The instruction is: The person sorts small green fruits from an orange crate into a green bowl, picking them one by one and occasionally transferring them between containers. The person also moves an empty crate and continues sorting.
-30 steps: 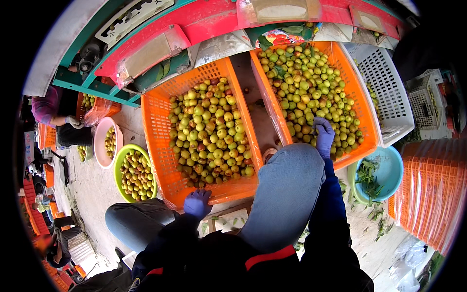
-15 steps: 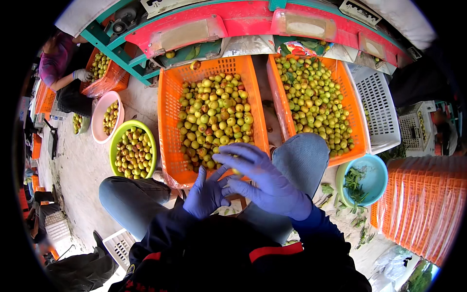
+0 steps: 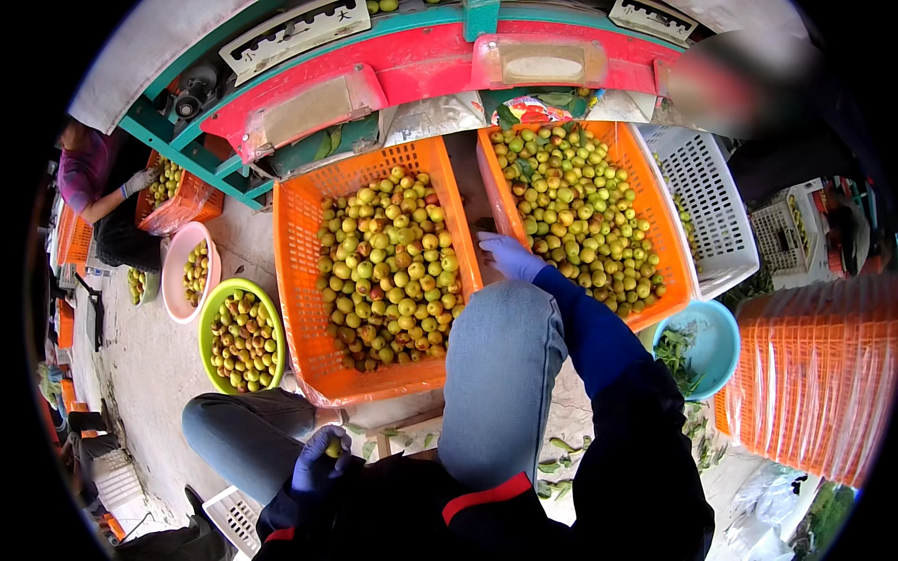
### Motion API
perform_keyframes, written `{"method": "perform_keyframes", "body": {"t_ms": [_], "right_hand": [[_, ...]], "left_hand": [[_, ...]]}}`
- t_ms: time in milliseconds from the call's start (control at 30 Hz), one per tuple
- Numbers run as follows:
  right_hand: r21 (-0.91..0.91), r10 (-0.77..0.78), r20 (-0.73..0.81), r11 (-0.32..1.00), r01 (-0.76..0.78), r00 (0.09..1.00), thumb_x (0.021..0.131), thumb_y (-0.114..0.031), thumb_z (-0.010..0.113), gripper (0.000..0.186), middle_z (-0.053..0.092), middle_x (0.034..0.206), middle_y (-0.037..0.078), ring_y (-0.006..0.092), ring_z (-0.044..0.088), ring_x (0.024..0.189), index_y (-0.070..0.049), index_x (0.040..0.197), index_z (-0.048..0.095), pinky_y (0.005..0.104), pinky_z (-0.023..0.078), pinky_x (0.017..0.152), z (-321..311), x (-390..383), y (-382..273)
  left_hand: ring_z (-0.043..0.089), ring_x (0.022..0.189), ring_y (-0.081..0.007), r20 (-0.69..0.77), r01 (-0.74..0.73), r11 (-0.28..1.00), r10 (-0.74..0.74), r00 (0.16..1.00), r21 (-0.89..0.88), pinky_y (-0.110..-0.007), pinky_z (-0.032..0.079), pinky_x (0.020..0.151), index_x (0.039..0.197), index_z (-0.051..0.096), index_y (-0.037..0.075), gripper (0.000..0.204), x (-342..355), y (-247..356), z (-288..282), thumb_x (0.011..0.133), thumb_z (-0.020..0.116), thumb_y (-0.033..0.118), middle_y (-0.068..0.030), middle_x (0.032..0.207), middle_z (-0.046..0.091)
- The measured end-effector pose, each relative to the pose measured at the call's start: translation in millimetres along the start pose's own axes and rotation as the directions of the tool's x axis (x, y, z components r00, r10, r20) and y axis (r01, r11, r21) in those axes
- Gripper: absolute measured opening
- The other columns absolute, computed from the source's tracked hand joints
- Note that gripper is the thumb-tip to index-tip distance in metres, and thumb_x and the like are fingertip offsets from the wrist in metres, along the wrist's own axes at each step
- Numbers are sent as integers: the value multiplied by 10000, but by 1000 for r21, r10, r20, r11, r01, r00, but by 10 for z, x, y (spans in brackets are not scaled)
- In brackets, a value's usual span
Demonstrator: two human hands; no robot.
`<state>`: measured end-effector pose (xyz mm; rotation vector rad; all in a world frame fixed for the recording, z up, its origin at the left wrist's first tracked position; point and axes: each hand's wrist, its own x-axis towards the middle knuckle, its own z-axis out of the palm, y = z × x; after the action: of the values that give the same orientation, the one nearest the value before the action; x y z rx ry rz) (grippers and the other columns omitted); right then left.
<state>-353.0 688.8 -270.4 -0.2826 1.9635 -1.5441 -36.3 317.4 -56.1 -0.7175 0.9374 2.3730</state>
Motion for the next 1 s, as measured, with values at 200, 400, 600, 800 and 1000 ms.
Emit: {"method": "perform_keyframes", "body": {"t_ms": [200,400,600,800,1000], "right_hand": [[-738,138,-199,630,-241,970,845,-343,413,409,519,1219,143,300,542,1047,-116,1157,550,444,427,865,508,944,934],[-779,1,-395,529,-335,919,844,-420,407,477,320,1378,140,392,331,1217,-146,1219,510,534,297,967,558,1266,649],[-289,198,-454,889,-354,869,871,-317,438,411,537,1112,224,373,532,982,5,1111,524,391,433,812,668,1396,1139],[-521,56,-572,745,-416,819,834,-198,481,259,577,951,237,343,570,915,7,968,564,432,455,777,501,1794,1098],[-812,-452,-563,459,-361,692,819,-172,493,230,510,1133,193,326,612,708,-48,995,577,394,519,612,523,1998,837]], "left_hand": [[471,596,-140,-192,90,990,-67,979,111,-231,367,538,1047,542,31,293,123,-75,-115,875,518,267,-78,907,558],[494,682,-151,-325,228,972,-196,925,62,-241,400,597,1051,542,41,292,358,-43,-65,869,539,269,-73,914,555],[500,778,-138,-384,288,902,-154,910,321,-232,419,667,1054,538,38,239,704,-7,123,878,530,199,-60,921,537],[490,858,-126,-456,349,908,-216,863,231,-225,427,716,1055,534,28,186,798,-22,199,895,482,107,-52,933,521],[492,886,-124,-499,385,921,-309,809,53,-242,431,752,1055,539,32,186,736,-104,104,892,484,104,-36,926,526]]}}
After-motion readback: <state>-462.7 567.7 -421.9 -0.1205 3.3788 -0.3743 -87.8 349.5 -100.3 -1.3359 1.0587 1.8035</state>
